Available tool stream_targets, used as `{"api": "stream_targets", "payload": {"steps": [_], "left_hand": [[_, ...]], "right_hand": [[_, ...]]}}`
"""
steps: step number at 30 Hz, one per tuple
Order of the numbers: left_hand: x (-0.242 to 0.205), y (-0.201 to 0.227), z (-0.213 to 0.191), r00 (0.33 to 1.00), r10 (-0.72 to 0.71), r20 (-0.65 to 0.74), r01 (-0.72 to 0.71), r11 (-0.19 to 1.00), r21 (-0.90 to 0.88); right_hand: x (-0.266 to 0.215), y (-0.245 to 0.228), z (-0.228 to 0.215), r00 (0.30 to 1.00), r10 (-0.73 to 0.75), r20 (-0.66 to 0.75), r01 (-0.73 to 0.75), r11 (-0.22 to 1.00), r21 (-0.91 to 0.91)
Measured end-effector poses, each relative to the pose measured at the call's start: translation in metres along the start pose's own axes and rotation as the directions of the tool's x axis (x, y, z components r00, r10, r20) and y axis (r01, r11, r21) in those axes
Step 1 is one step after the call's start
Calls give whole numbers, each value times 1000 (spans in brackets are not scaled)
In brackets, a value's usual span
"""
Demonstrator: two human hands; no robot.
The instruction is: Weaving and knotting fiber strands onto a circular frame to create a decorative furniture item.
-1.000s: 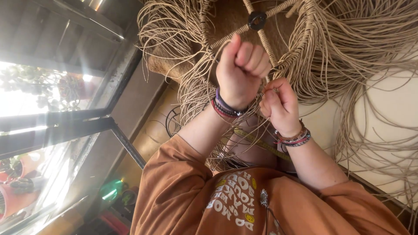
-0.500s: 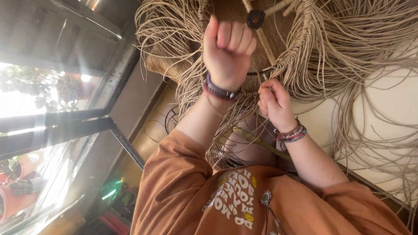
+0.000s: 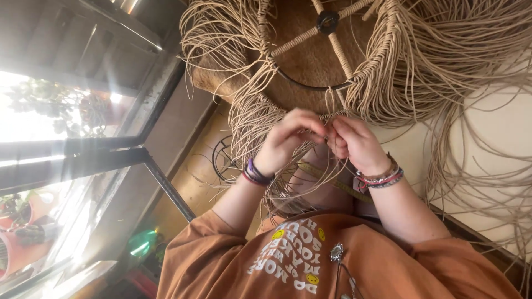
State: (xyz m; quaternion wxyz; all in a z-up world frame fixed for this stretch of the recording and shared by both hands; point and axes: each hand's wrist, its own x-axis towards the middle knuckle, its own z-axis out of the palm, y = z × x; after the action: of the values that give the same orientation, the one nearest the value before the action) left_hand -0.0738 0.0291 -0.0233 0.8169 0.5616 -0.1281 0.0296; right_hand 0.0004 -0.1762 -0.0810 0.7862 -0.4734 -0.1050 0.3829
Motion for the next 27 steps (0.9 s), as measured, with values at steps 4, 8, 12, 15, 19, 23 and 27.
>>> {"api": "stream_targets", "payload": {"steps": [4,8,12,15,19,23,27], "left_hand": [[32,-3,0,968,-185,-171,224,943,248],[49,-16,37,899,-319,-302,192,903,-384],[46,-53,44,870,-105,-482,162,984,79],[47,-64,46,863,-61,-502,133,985,108],[49,-66,55,849,-151,-506,67,981,-180],[52,-66,56,809,-304,-503,112,920,-375],[49,-61,53,774,-203,-599,43,962,-270]], "right_hand": [[-14,-12,21,999,7,-50,-14,990,-137],[-25,-43,36,997,55,-51,-67,351,-934],[-12,-56,3,955,-288,75,53,-83,-995],[-2,-109,42,734,-600,317,272,-168,-947],[30,-97,31,747,-494,445,366,-253,-896],[31,-89,23,819,-438,371,296,-231,-927],[30,-87,22,817,-429,384,318,-220,-922]]}}
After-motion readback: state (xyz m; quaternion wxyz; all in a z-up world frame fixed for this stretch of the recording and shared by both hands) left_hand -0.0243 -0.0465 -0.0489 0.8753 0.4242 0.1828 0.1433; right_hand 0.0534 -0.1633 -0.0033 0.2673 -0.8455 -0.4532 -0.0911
